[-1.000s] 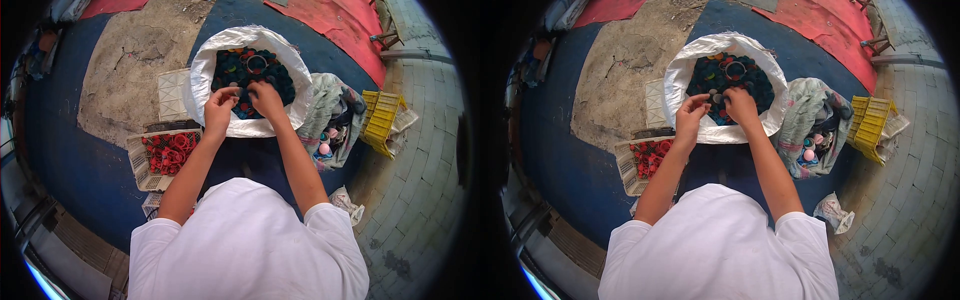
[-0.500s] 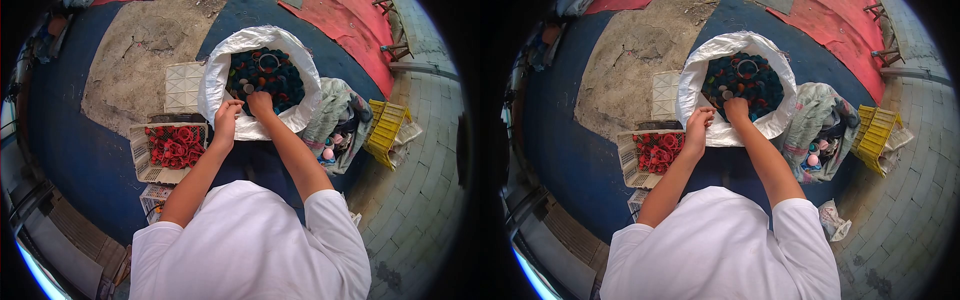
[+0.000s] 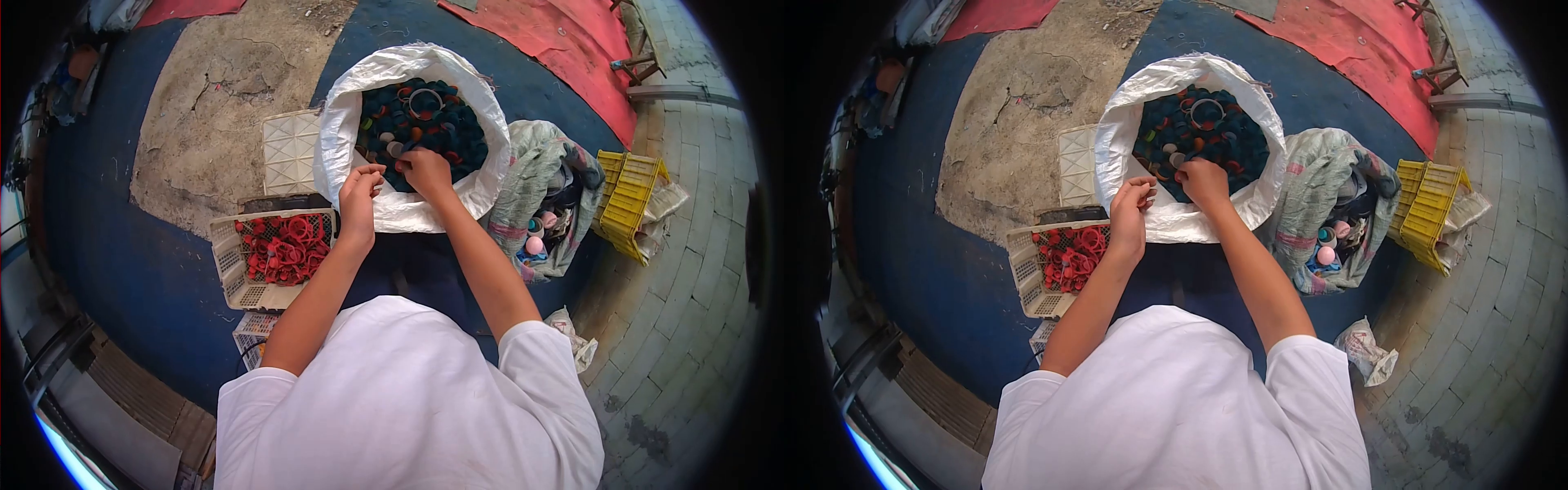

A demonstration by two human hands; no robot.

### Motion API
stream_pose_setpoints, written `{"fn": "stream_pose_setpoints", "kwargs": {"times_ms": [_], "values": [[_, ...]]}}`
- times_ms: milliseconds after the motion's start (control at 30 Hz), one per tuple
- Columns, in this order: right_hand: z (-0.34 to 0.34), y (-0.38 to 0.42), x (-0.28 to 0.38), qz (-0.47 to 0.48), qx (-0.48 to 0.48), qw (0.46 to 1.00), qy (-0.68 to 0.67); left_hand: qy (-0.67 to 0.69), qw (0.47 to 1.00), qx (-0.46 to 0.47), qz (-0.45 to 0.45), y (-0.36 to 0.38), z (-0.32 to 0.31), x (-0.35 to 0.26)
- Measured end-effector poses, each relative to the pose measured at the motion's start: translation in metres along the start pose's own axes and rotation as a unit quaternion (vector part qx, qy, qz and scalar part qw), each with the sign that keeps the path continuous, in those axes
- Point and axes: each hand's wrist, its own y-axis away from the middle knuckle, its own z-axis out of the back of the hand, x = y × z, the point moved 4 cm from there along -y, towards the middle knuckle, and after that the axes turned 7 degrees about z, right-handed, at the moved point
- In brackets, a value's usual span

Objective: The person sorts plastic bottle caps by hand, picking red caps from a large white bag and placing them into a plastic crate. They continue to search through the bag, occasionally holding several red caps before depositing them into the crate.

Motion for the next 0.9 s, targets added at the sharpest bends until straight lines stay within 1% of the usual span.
{"fn": "stream_pose_setpoints", "kwargs": {"times_ms": [67,100,133,167,200,267,300,400,433,467,500,533,567,600,667,700,733,800,900], "values": [[0.023,0.003,0.007,-0.047,-0.077,0.993,-0.07,0.043,0.999,0.018,-0.018,-0.003,-0.005,0.0],[0.031,0.007,0.007,-0.105,-0.077,0.971,-0.201,0.064,0.997,0.026,-0.025,-0.005,-0.008,0.0],[0.039,0.01,0.008,-0.159,-0.075,0.928,-0.327,0.073,0.996,0.036,-0.026,-0.003,-0.014,-0.004],[0.047,0.013,0.011,-0.21,-0.071,0.867,-0.447,0.082,0.995,0.045,-0.028,-0.002,-0.019,-0.009],[0.06,0.014,0.014,-0.22,-0.091,0.847,-0.475,0.09,0.994,0.052,-0.031,-0.001,-0.022,-0.012],[0.087,0.017,0.021,-0.239,-0.13,0.804,-0.528,0.142,0.985,0.101,0.006,-0.011,-0.026,-0.008],[0.097,0.015,0.025,-0.228,-0.145,0.813,-0.516,0.164,0.978,0.122,0.029,-0.013,-0.032,-0.008],[0.1,0.013,0.038,-0.167,-0.141,0.82,-0.529,0.226,0.951,0.189,0.095,-0.012,-0.05,-0.01],[0.098,0.013,0.045,-0.147,-0.102,0.837,-0.517,0.252,0.939,0.206,0.113,-0.01,-0.057,-0.014],[0.105,0.014,0.05,-0.099,-0.1,0.884,-0.446,0.279,0.925,0.222,0.13,-0.009,-0.061,-0.015],[0.115,0.013,0.058,-0.048,-0.096,0.923,-0.37,0.288,0.923,0.217,0.135,-0.013,-0.06,-0.013],[0.121,0.011,0.064,0.006,-0.09,0.953,-0.291,0.293,0.92,0.222,0.137,-0.015,-0.059,-0.012],[0.115,0.013,0.05,-0.038,-0.123,0.931,-0.34,0.298,0.917,0.226,0.139,-0.017,-0.056,-0.01],[0.109,0.011,0.041,-0.119,-0.176,0.865,-0.456,0.303,0.914,0.23,0.141,-0.018,-0.053,-0.011],[0.107,0.008,0.014,-0.131,-0.187,0.911,-0.344,0.311,0.915,0.224,0.127,-0.021,-0.045,-0.013],[0.099,0.003,0.009,-0.102,-0.13,0.967,-0.193,0.313,0.916,0.221,0.121,-0.022,-0.04,-0.014],[0.082,0.002,0.005,-0.072,-0.033,0.992,-0.099,0.322,0.912,0.227,0.115,-0.023,-0.037,-0.015],[0.046,0.01,0.004,0.01,0.118,0.993,-0.002,0.34,0.903,0.24,0.104,-0.025,-0.034,-0.018],[0.009,0.008,0.006,0.072,0.185,0.967,0.16,0.354,0.896,0.244,0.106,-0.023,-0.035,-0.024]]}}
